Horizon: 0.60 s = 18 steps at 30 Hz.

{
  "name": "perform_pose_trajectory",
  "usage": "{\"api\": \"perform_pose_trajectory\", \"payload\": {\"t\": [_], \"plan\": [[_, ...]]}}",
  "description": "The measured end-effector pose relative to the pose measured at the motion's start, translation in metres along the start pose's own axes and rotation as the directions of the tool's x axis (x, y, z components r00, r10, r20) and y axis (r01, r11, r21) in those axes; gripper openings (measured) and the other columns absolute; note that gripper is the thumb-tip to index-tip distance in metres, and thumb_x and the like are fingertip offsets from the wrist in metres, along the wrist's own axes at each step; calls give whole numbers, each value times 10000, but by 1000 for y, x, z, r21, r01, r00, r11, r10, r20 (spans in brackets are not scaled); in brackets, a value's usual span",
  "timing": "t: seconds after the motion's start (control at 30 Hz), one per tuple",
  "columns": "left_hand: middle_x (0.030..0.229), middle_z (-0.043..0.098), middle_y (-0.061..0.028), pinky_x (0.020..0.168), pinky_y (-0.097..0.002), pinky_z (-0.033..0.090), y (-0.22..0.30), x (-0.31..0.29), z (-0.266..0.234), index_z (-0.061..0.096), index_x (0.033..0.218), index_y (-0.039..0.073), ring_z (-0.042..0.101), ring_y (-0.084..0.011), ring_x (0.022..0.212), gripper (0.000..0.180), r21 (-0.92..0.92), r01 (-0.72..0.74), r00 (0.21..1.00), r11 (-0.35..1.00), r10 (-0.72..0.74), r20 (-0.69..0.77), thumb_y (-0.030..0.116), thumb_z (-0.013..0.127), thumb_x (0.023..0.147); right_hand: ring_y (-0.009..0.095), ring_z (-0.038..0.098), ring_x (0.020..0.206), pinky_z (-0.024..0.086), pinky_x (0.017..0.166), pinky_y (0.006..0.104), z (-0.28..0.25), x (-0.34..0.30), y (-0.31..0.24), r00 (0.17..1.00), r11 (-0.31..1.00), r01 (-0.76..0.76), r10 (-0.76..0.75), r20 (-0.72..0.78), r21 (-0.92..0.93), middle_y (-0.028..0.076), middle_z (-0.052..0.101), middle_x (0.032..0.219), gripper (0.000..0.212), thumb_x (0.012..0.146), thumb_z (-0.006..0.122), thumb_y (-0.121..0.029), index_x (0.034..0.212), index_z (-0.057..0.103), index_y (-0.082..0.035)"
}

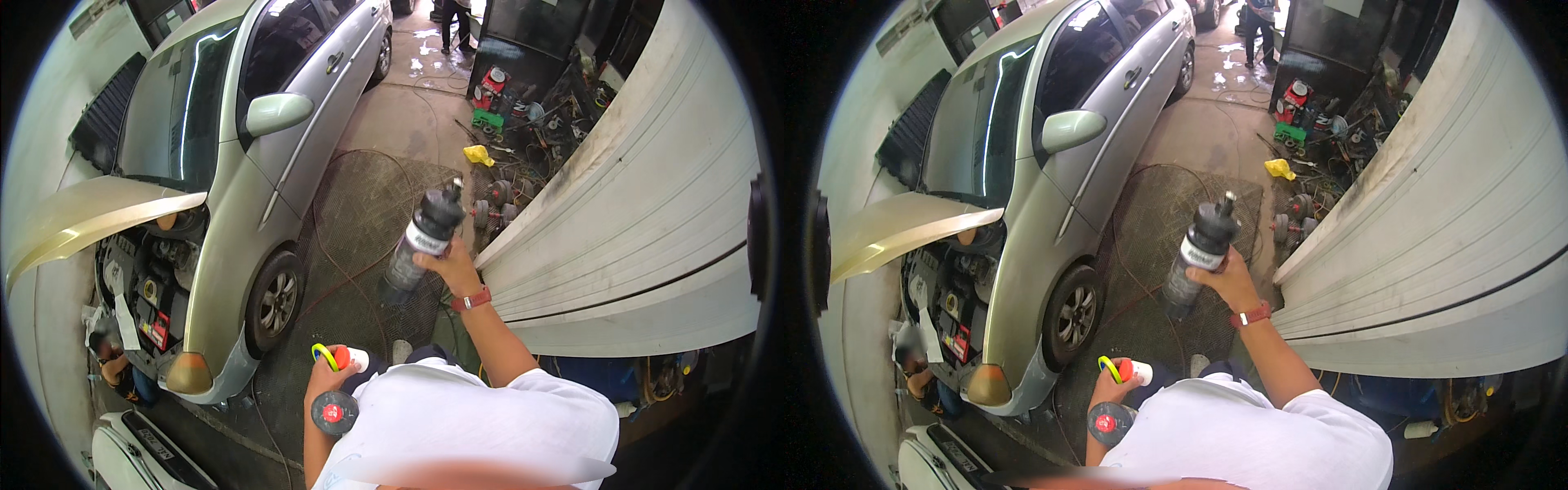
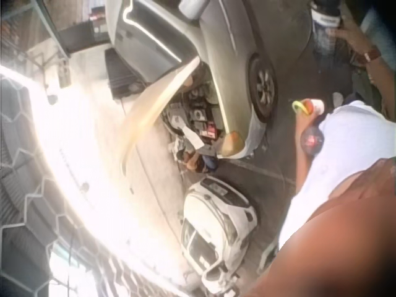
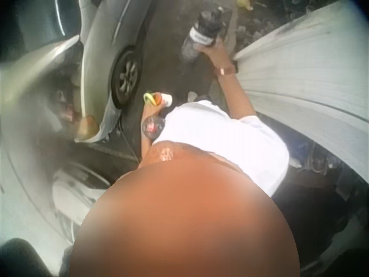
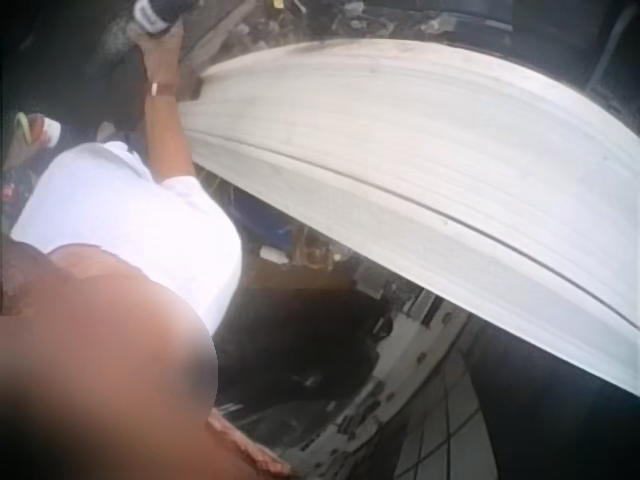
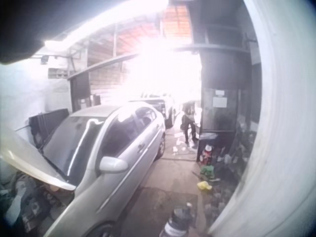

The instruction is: The person walks through a garage carrying bottles and a roll of tape, then kneels beside a black car and applies yellow tape to the front bumper area. The person smooths the tape along the bumper surface and continues applying additional tape segments.

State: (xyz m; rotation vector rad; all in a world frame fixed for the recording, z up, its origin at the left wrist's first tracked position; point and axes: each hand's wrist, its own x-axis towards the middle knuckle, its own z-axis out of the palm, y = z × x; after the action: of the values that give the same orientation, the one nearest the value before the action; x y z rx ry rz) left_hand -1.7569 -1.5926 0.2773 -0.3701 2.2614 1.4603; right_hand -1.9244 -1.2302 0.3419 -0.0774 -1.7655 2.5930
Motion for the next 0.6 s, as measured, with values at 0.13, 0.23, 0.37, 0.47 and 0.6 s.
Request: {"api": "perform_pose_trajectory", "payload": {"t": [0.13,0.23,0.37,0.47,0.6], "plan": [[1214,772,-134,1005,-377,591,31,61,-10,686,1357,2,748,-232,1089,642,-49,-63,995,997,67,71,212,993,834,191,729,1219,544,1126,390,-14,18,-4,999,999,-44,44,6,12,77,767,1343,626,890,969,-195,1420,682,-22],[1214,766,-134,1030,-374,579,54,110,-15,687,1350,6,743,-235,1106,625,-24,-69,985,997,72,155,220,987,846,190,717,1225,525,1137,383,-24,42,3,998,994,24,-29,-51,-106,60,770,1316,664,856,995,-180,1422,685,-24],[1211,763,-134,1038,-366,571,89,179,-35,685,1333,1,738,-228,1112,605,26,-130,955,991,118,273,223,978,853,203,707,1250,527,1134,396,-27,91,15,986,984,37,-65,-155,-173,88,760,1345,652,898,974,-218,1435,661,-21],[1209,764,-133,1038,-361,569,120,238,-61,685,1331,-3,737,-224,1108,607,34,-143,946,989,127,298,232,978,854,205,708,1236,527,1121,387,-11,141,16,972,998,-33,18,-235,-58,86,763,1336,640,904,970,-251,1423,671,-26],[1200,767,-128,1041,-371,569,154,311,-100,691,1334,4,739,-230,1107,614,126,-221,929,967,170,328,250,985,853,172,700,1225,515,1119,367,25,218,10,966,974,-34,-26,-259,-224,56,773,1310,677,872,995,-322,1402,698,-23]]}}
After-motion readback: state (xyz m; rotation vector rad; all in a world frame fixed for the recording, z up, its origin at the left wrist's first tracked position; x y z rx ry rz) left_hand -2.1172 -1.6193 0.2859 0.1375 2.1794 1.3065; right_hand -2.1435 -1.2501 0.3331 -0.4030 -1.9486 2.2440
